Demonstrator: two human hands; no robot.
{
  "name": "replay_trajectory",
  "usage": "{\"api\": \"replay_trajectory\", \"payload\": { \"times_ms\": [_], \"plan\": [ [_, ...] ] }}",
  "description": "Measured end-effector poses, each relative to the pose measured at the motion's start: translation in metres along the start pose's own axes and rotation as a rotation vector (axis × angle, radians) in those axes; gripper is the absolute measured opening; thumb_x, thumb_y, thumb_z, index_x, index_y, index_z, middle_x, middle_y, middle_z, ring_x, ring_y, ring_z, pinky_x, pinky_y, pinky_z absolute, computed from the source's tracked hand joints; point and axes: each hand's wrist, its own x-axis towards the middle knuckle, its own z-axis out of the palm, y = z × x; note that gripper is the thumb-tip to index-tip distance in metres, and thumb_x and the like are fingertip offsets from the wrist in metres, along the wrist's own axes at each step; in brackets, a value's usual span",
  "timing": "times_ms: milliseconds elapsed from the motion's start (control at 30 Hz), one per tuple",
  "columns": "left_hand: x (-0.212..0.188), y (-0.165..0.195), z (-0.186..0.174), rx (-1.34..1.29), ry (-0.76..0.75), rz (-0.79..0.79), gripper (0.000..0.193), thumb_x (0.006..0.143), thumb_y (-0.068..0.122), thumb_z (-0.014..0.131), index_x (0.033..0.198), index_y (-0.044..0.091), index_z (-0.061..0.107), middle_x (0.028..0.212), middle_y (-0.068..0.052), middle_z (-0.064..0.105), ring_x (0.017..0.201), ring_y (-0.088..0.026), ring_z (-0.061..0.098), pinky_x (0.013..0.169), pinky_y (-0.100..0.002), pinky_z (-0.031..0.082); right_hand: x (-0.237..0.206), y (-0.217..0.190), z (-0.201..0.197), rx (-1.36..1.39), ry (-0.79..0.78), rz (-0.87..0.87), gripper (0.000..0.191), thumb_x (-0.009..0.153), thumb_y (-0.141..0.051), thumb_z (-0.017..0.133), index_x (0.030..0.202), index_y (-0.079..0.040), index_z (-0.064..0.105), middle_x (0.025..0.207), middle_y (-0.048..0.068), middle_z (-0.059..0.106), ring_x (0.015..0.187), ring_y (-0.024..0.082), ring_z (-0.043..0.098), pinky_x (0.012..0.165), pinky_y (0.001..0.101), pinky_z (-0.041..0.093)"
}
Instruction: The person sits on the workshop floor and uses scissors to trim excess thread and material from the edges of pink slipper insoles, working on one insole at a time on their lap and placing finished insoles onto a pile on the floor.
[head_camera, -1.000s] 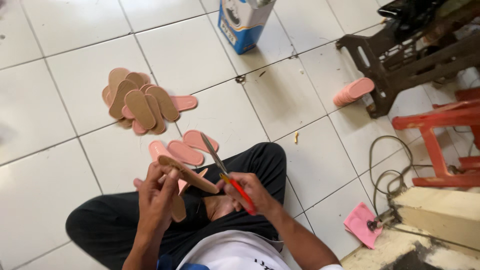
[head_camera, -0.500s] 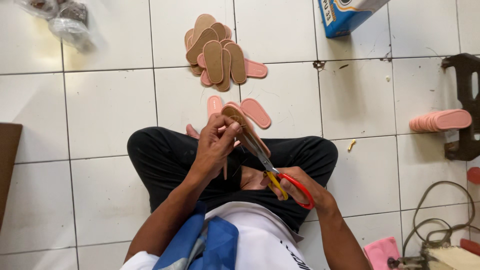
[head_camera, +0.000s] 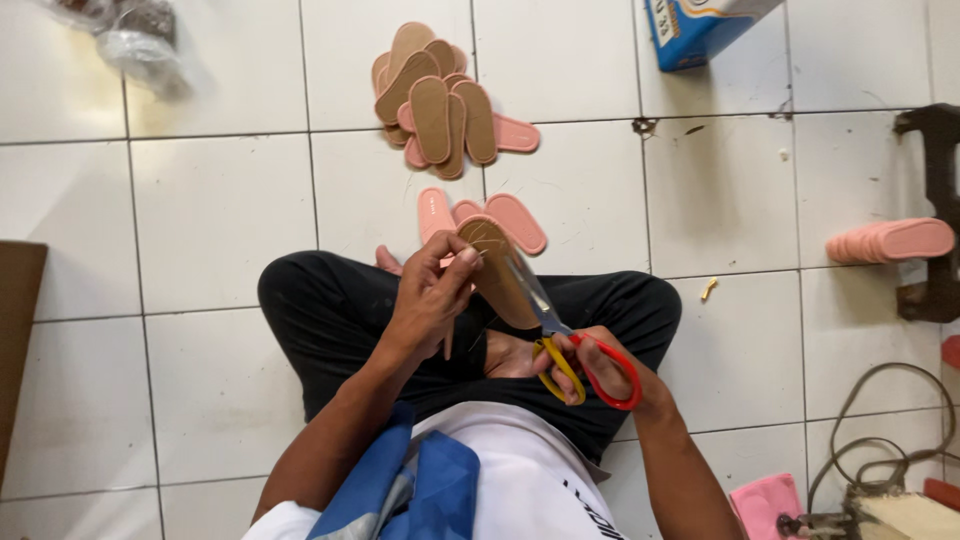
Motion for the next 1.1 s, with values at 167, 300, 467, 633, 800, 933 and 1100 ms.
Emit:
{"api": "replay_trajectory", "payload": {
  "times_ms": [167, 300, 467, 633, 800, 933, 1100],
  "plan": [
    [-0.005, 0.0, 0.002, -0.04, -0.046, -0.01, 0.014, 0.106, 0.018, 0.059, 0.102, 0.005, 0.059, 0.089, -0.001, 0.062, 0.056, -0.002, 0.045, 0.048, -0.016, 0.034, 0.001, -0.007, 0.001, 0.068, -0.052, -0.063, 0.097, 0.094, -0.08, 0.044, 0.099, 0.014, 0.071, 0.065, 0.007, 0.059, 0.057, 0.014, 0.058, 0.055, 0.0249, 0.049],
    [-0.009, 0.003, 0.003, -0.063, -0.06, -0.036, 0.013, 0.106, 0.018, 0.059, 0.101, 0.006, 0.059, 0.088, -0.001, 0.061, 0.054, -0.002, 0.045, 0.047, -0.016, 0.034, 0.002, 0.001, -0.003, 0.057, -0.004, -0.051, 0.097, 0.093, -0.08, 0.045, 0.095, 0.013, 0.07, 0.059, 0.004, 0.057, 0.05, 0.012, 0.054, 0.048, 0.0237, 0.045],
    [-0.01, 0.005, 0.001, -0.038, -0.041, 0.005, 0.015, 0.105, 0.019, 0.059, 0.101, 0.005, 0.06, 0.088, -0.002, 0.063, 0.053, -0.003, 0.045, 0.046, -0.016, 0.034, 0.0, 0.02, -0.008, 0.055, 0.16, -0.076, 0.085, 0.088, -0.074, 0.061, 0.086, 0.01, 0.072, 0.052, 0.002, 0.055, 0.041, 0.01, 0.051, 0.039, 0.0244, 0.042],
    [-0.006, 0.001, 0.001, -0.047, -0.012, 0.052, 0.015, 0.106, 0.018, 0.06, 0.102, 0.004, 0.06, 0.09, -0.002, 0.063, 0.054, -0.003, 0.045, 0.048, -0.016, 0.034, 0.001, 0.026, 0.0, -0.188, 0.227, -0.115, 0.067, 0.09, -0.062, 0.067, 0.093, 0.005, 0.073, 0.058, 0.0, 0.053, 0.047, 0.006, 0.047, 0.042, 0.0223, 0.039],
    [-0.005, 0.001, -0.007, -0.165, 0.023, 0.06, 0.017, 0.106, 0.02, 0.06, 0.101, 0.004, 0.059, 0.09, -0.001, 0.062, 0.051, -0.001, 0.041, 0.046, -0.016, 0.034, -0.001, 0.017, 0.008, -0.407, 0.017, -0.013, 0.064, 0.091, -0.061, 0.067, 0.092, 0.004, 0.071, 0.063, 0.0, 0.054, 0.056, 0.007, 0.05, 0.049, 0.0238, 0.043],
    [-0.006, 0.004, -0.01, -0.124, 0.002, 0.07, 0.018, 0.108, 0.02, 0.06, 0.102, 0.003, 0.06, 0.087, 0.0, 0.06, 0.053, -0.001, 0.041, 0.047, -0.015, 0.034, -0.008, 0.003, 0.008, -0.287, -0.042, 0.011, 0.079, 0.093, -0.069, 0.057, 0.106, 0.007, 0.073, 0.065, 0.002, 0.057, 0.057, 0.009, 0.052, 0.052, 0.0254, 0.046],
    [-0.013, 0.008, -0.003, -0.057, -0.004, 0.062, 0.016, 0.106, 0.019, 0.061, 0.101, 0.004, 0.06, 0.089, -0.001, 0.063, 0.053, -0.002, 0.044, 0.047, -0.016, 0.034, -0.005, -0.005, 0.002, -0.028, -0.06, 0.01, 0.097, 0.091, -0.081, 0.042, 0.103, 0.011, 0.072, 0.065, 0.005, 0.062, 0.056, 0.013, 0.06, 0.052, 0.0258, 0.049]
  ]
}}
